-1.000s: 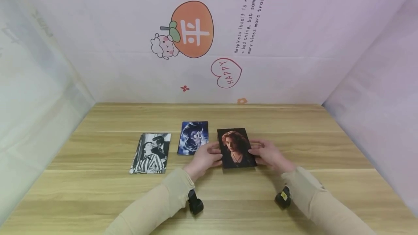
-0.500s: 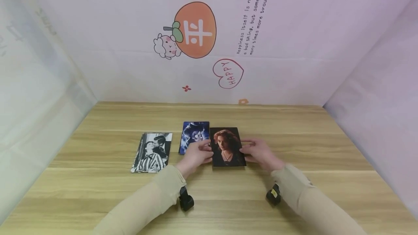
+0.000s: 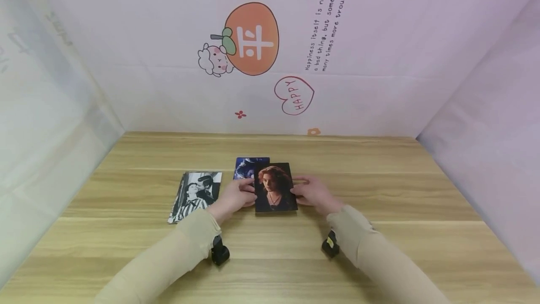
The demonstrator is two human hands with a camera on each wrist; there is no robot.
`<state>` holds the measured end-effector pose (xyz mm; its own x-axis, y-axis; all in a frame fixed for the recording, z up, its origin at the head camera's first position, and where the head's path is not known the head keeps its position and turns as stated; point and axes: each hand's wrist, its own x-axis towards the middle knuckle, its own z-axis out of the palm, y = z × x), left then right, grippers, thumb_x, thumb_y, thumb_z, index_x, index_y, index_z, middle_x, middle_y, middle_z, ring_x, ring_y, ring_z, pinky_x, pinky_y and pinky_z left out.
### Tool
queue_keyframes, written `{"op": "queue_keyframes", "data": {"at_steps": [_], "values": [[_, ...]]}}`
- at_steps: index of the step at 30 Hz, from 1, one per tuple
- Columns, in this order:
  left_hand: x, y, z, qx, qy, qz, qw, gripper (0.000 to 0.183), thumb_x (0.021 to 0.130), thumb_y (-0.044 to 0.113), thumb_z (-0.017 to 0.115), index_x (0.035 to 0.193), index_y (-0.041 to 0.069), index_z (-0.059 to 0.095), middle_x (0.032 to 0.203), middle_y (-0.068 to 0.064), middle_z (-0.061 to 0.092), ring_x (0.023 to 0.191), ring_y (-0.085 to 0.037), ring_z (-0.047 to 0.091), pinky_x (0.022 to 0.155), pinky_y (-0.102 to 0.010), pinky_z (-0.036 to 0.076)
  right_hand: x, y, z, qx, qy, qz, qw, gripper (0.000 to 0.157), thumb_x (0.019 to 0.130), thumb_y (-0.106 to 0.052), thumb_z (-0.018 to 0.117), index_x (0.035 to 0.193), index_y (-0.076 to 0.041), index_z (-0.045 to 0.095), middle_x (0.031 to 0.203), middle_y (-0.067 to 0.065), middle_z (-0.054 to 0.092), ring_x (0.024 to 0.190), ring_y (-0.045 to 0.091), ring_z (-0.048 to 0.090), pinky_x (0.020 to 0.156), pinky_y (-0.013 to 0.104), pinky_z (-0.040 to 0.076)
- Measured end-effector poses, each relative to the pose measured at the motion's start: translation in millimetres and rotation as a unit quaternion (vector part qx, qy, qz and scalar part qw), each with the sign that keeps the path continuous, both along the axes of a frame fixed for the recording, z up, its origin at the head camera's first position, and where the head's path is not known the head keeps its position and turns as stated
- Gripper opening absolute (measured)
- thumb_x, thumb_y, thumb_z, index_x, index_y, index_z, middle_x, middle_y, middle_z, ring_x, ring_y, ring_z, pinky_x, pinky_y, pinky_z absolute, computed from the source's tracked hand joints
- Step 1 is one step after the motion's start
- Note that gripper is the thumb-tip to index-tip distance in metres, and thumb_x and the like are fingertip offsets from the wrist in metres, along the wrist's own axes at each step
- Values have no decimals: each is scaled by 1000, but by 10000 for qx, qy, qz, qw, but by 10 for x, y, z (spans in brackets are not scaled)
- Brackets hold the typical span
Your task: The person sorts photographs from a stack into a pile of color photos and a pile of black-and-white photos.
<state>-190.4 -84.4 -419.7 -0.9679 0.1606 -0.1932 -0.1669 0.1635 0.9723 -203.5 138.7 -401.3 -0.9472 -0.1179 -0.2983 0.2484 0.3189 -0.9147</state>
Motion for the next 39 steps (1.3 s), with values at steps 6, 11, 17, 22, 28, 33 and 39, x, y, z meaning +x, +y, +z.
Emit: {"op": "queue_keyframes", "data": {"at_steps": [6, 11, 17, 22, 28, 33, 39], "values": [[-90, -178, 7, -328, 117, 58, 9994, 53, 85, -9, 57, 137, -6, 44, 110, -22, 58, 85, -16, 63, 79, -29, 59, -75, -193, 10, -64, -50, -117, 9999, 43, 89, -2, 56, 132, 0, 51, 115, 20, 63, 78, 12, 59, 64, 20, 54], [-149, -315, 58, -554, 126, -147, 9983, 54, 85, -8, 59, 137, -8, 42, 110, -23, 57, 89, -19, 64, 80, -29, 58, -127, -326, 32, -40, -141, -131, 9998, 43, 88, 1, 58, 131, 0, 53, 117, 21, 63, 72, 12, 59, 61, 19, 55], [-208, -427, 107, -773, -39, -269, 9966, 57, 87, -7, 57, 141, -4, 38, 116, -24, 55, 102, -29, 63, 84, -30, 57, -173, -461, 13, 117, -112, -99, 9998, 43, 87, 2, 59, 130, 0, 53, 113, 21, 64, 69, 12, 59, 60, 19, 54], [-259, -470, 143, -1246, 40, -319, 9917, 58, 86, -6, 59, 140, -4, 39, 116, -24, 56, 100, -28, 63, 81, -28, 57, -227, -555, -2, 239, -40, -161, 9996, 43, 86, 2, 60, 129, 0, 55, 111, 20, 66, 71, 12, 59, 60, 20, 55], [-329, -483, 150, -1729, 243, -306, 9842, 57, 83, -7, 60, 137, -6, 43, 108, -22, 59, 90, -24, 64, 76, -27, 58, -286, -631, -39, 557, 202, -142, 9981, 43, 84, 3, 61, 127, 2, 55, 111, 20, 66, 69, 12, 59, 58, 20, 55], [-370, -489, 155, -2106, 359, -289, 9765, 55, 82, -6, 62, 135, -8, 46, 100, -17, 60, 83, -19, 63, 72, -25, 57, -297, -668, -17, 867, 395, 25, 9954, 42, 83, 3, 61, 125, 3, 57, 112, 20, 66, 75, 14, 61, 61, 23, 56], [-374, -490, 183, -2466, 584, -341, 9667, 51, 80, -4, 63, 129, -11, 49, 96, -17, 62, 82, -20, 58, 68, -24, 51, -307, -689, 9, 1098, 526, 97, 9925, 42, 81, 4, 62, 122, 6, 57, 109, 21, 66, 78, 15, 61, 62, 24, 57]]}}
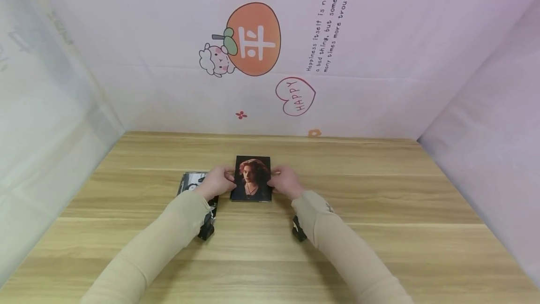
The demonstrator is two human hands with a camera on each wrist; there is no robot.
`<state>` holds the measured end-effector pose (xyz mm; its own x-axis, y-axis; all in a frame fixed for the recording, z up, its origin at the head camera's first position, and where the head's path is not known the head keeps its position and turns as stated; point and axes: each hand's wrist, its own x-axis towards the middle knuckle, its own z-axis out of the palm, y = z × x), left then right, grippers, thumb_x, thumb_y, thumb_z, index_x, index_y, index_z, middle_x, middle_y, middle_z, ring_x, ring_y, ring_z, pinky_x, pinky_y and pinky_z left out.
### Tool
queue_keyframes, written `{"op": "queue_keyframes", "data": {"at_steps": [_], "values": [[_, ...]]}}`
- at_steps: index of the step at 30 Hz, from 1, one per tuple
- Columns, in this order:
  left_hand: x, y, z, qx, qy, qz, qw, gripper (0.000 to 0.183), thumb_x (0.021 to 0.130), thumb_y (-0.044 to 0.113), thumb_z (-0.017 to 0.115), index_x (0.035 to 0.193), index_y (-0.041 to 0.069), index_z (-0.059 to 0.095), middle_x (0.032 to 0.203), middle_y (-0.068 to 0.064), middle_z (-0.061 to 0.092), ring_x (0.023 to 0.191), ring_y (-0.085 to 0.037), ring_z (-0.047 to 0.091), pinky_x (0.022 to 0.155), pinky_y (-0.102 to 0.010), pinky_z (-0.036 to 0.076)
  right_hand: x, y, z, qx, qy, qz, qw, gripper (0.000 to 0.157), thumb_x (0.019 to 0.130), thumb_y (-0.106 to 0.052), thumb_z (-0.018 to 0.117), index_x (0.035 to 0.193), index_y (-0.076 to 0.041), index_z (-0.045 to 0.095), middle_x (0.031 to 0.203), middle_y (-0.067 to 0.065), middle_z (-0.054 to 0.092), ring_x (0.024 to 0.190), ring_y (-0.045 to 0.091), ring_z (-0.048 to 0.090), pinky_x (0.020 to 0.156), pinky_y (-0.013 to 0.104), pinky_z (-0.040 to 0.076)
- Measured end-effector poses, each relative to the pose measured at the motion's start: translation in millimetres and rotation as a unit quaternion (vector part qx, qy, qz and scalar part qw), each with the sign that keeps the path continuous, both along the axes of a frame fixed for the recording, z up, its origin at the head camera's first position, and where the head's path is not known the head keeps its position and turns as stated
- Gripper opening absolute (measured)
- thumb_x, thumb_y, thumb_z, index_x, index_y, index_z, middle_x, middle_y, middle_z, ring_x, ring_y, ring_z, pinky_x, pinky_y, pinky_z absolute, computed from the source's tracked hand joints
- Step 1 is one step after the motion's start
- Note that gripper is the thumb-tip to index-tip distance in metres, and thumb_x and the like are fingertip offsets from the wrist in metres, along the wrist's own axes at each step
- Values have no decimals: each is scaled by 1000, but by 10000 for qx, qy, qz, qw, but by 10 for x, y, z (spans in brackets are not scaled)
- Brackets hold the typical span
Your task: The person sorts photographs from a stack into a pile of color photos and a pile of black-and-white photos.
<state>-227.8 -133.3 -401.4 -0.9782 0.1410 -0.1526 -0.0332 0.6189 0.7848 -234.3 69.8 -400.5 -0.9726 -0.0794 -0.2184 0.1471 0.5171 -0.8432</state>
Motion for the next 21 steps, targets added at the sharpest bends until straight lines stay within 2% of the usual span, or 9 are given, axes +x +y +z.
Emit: {"op": "queue_keyframes", "data": {"at_steps": [7, 16, 21], "values": [[6, 11, 19, -347, 179, -5, 9992, 49, 80, -3, 64, 127, -11, 52, 92, -14, 62, 80, -21, 56, 70, -29, 50, 8, -28, 12, 177, 172, -17, 9997, 43, 78, 5, 62, 121, 8, 56, 106, 23, 67, 74, 17, 64, 60, 25, 58], [-6, 36, 16, -555, 235, -13, 9982, 47, 80, -4, 65, 125, -12, 53, 89, -13, 61, 79, -22, 55, 71, -31, 49, -4, -38, 7, 847, 456, 253, 9950, 41, 78, 3, 63, 118, 10, 57, 105, 23, 67, 70, 22, 69, 60, 24, 57], [-19, 32, 3, -581, 198, 24, 9981, 47, 80, -4, 64, 125, -11, 53, 97, -16, 63, 87, -25, 58, 77, -35, 52, -2, -29, 16, 823, 387, 273, 9955, 41, 79, 3, 63, 119, 10, 56, 111, 25, 64, 78, 25, 69, 65, 26, 58]]}}
